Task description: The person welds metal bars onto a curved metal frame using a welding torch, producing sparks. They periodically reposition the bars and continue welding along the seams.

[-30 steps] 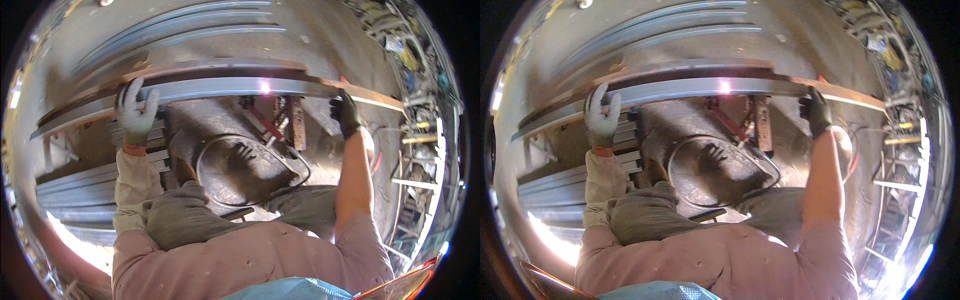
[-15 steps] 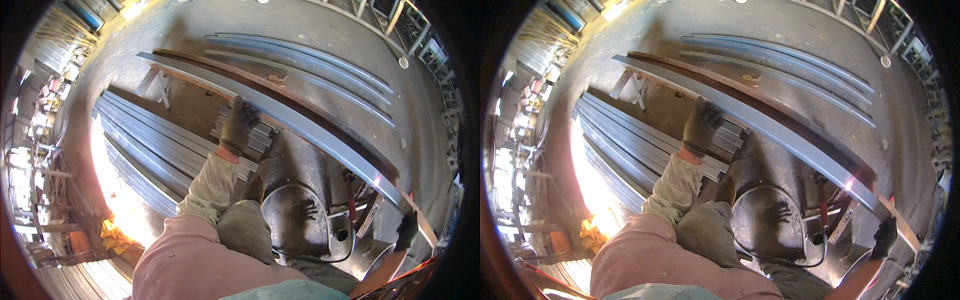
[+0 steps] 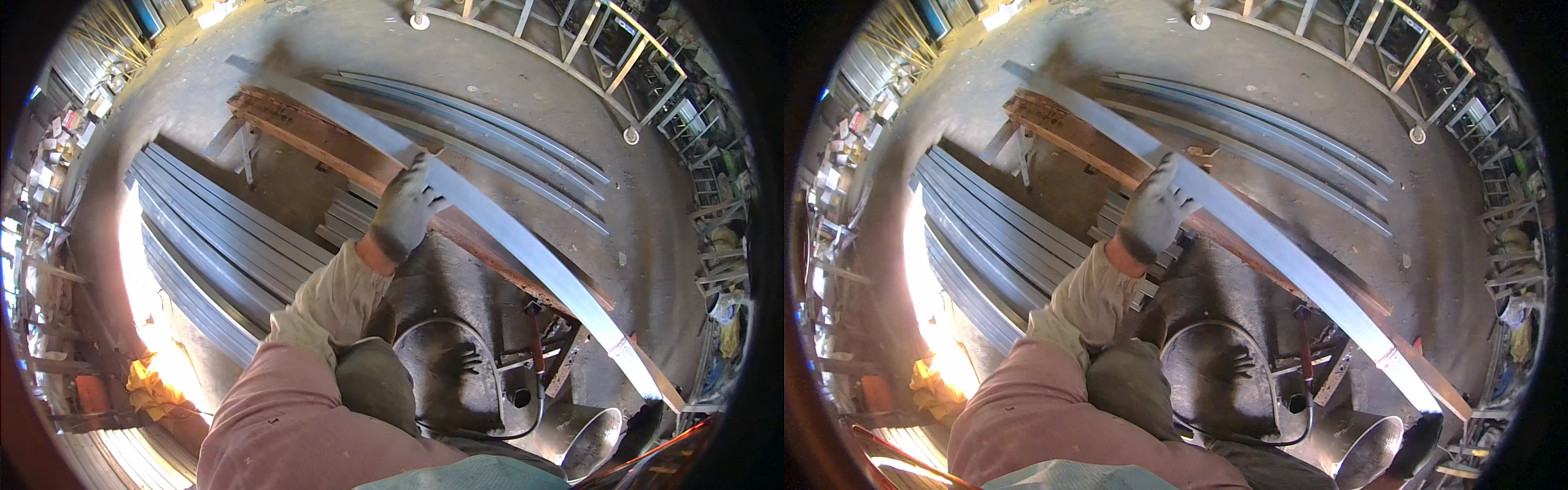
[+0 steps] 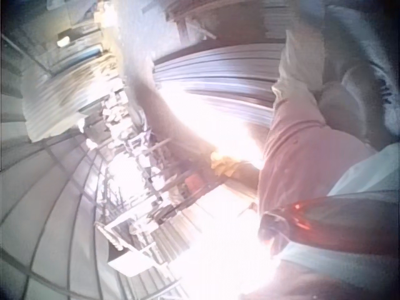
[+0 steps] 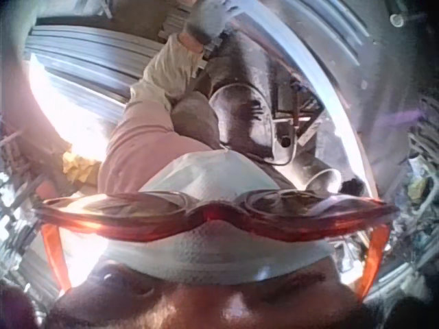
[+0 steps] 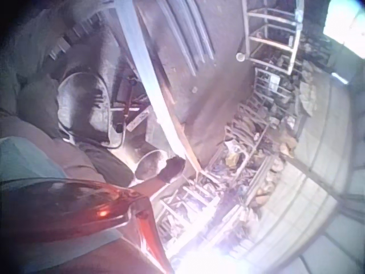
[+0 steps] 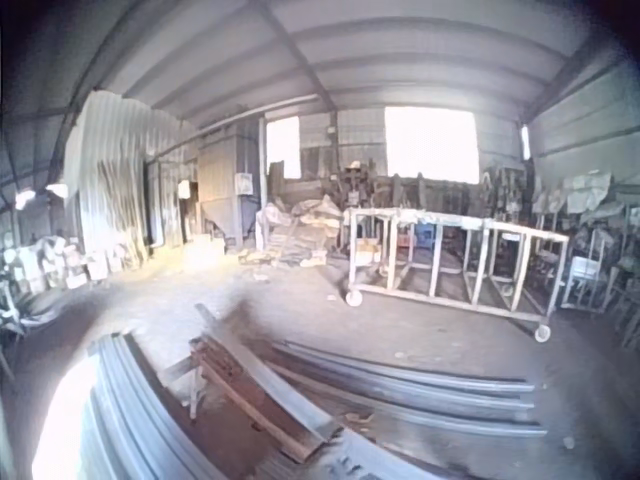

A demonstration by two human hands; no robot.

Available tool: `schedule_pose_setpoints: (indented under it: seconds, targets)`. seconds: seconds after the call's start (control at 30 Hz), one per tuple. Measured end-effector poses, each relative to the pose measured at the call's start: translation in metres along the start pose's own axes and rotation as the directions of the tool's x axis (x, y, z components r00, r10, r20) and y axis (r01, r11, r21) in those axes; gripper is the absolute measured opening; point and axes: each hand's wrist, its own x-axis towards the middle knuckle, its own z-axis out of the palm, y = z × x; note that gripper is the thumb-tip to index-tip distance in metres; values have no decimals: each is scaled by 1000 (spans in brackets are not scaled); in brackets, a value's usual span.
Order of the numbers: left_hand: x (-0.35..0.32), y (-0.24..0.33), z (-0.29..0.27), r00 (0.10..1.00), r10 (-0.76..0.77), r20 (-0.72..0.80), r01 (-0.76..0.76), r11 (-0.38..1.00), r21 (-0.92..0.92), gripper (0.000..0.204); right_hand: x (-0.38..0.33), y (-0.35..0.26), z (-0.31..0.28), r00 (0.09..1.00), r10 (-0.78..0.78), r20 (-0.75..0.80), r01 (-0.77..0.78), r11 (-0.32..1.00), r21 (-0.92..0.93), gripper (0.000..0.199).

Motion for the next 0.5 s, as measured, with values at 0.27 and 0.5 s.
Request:
schedule_pose_setpoints:
  seconds: [0.27,0.5]
  targets:
    - [72,-7,77,949,-221,-223,128,921,-367,45,-41,-119,-49,820,-561,112,537,687,-489,28]
    - [126,-43,79,942,-215,-256,110,923,-369,58,-51,-158,-5,664,-675,321,713,444,-543,29]
